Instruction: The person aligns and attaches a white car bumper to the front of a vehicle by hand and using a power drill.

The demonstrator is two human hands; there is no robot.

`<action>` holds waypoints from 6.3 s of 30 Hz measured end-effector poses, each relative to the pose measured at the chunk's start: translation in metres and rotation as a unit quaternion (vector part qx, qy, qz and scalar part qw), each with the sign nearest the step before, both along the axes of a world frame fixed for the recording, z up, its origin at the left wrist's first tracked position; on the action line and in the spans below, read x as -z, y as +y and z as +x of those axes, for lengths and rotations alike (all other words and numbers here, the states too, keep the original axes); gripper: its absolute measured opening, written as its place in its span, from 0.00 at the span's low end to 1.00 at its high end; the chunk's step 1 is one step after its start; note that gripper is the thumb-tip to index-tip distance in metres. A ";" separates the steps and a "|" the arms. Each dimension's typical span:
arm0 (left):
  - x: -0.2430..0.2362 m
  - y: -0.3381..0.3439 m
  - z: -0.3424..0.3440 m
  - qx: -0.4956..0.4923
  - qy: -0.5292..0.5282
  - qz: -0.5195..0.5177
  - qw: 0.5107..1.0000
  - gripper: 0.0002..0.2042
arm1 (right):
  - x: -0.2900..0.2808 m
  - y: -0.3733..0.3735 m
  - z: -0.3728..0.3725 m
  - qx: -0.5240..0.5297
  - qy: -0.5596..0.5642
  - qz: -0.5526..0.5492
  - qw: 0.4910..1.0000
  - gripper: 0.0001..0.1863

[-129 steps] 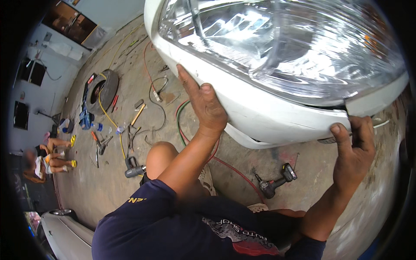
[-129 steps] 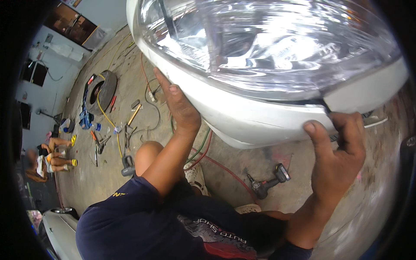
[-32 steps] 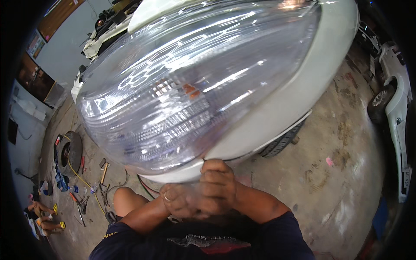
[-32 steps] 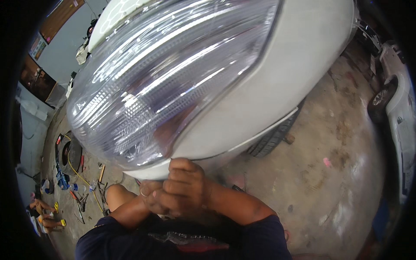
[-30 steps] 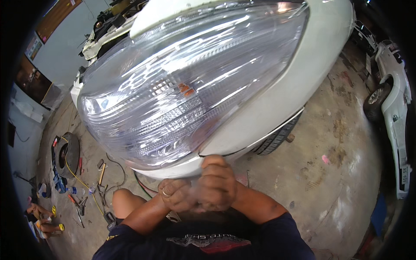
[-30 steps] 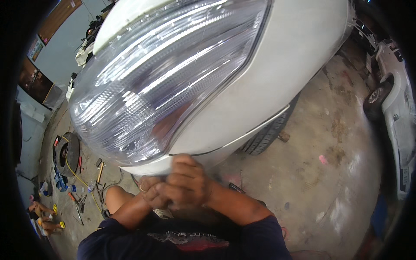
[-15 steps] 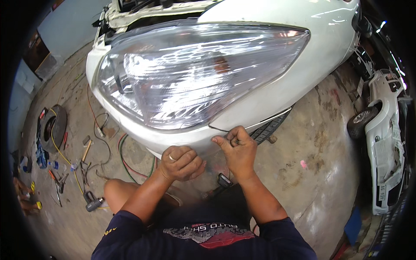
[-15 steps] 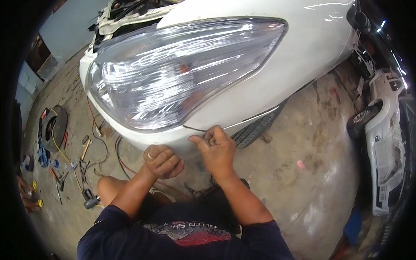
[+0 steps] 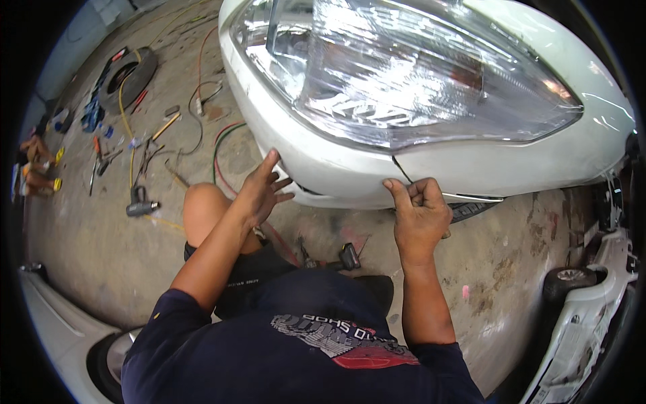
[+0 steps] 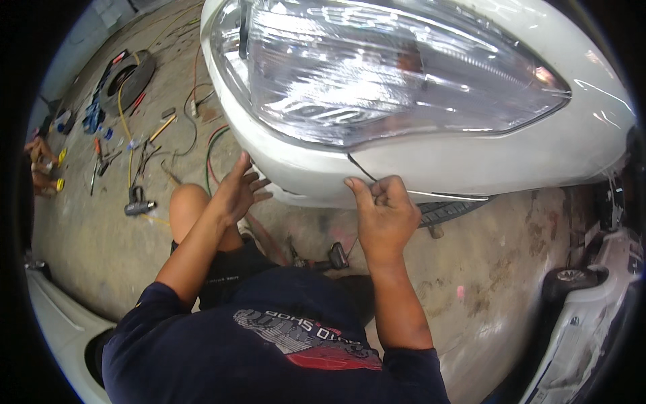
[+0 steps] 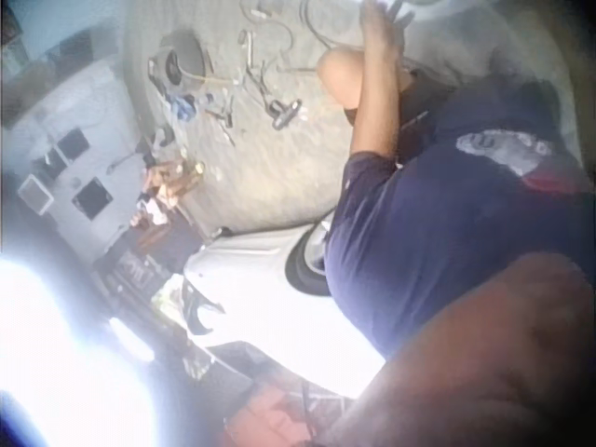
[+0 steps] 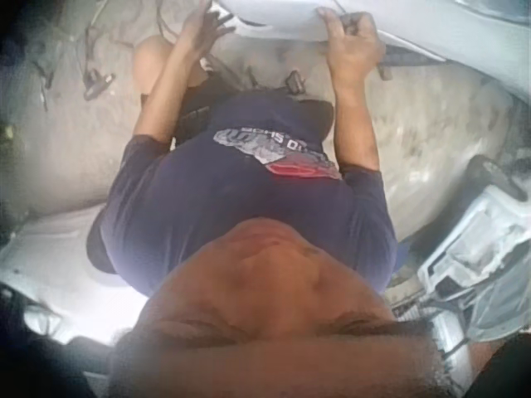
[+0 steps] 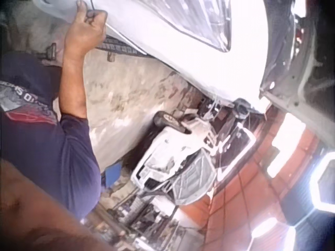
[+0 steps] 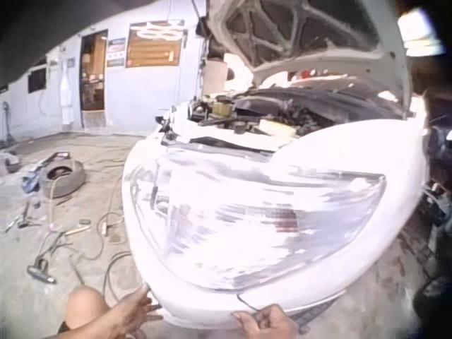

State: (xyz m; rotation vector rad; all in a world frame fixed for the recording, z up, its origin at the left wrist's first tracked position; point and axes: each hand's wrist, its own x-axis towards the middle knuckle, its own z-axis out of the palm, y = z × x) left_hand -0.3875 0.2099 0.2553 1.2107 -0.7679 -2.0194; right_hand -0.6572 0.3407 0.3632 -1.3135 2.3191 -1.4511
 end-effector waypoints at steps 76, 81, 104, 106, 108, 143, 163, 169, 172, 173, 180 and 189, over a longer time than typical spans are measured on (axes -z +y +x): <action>-0.057 0.019 -0.042 -0.131 -0.194 -0.218 0.948 0.61 | -0.009 0.000 -0.042 -0.379 0.379 0.021 0.844 0.40; -0.086 0.074 -0.080 -0.035 -0.425 -0.517 0.743 0.76 | -0.024 0.005 -0.042 -0.390 0.368 0.051 0.843 0.40; -0.048 0.042 -0.095 -0.074 -0.382 -0.516 0.763 0.89 | -0.005 0.010 -0.076 -0.442 0.316 0.106 0.833 0.49; -0.057 0.046 -0.100 -0.091 -0.368 -0.499 0.779 0.89 | -0.009 0.013 -0.073 -0.432 0.307 0.097 0.842 0.49; -0.065 0.048 -0.105 -0.099 -0.376 -0.499 0.774 0.89 | -0.015 0.018 -0.065 -0.417 0.295 0.104 0.853 0.49; -0.092 0.049 -0.124 -0.148 -0.323 -0.469 0.808 0.67 | 0.047 0.076 -0.160 0.046 -0.271 0.051 0.960 0.28; -0.087 0.044 -0.110 -0.179 -0.369 -0.505 0.759 0.57 | 0.039 0.039 -0.119 0.037 -0.307 0.094 0.946 0.57; -0.094 0.037 -0.109 -0.130 -0.398 -0.523 0.742 0.58 | 0.055 0.030 -0.085 0.055 -0.343 0.014 0.938 0.74; -0.088 0.038 -0.105 -0.144 -0.404 -0.538 0.726 0.55 | 0.054 0.026 -0.074 0.066 -0.335 -0.007 0.940 0.83; -0.086 0.039 -0.103 -0.145 -0.396 -0.541 0.728 0.54 | 0.052 0.026 -0.073 0.068 -0.340 0.008 0.938 0.86; -0.089 0.039 -0.094 -0.068 -0.412 -0.482 0.770 0.45 | 0.039 0.022 -0.056 0.087 -0.285 0.019 0.954 0.91; -0.101 0.042 -0.115 -0.104 -0.363 -0.538 0.753 0.48 | 0.025 0.017 -0.043 0.111 -0.239 0.040 0.964 0.91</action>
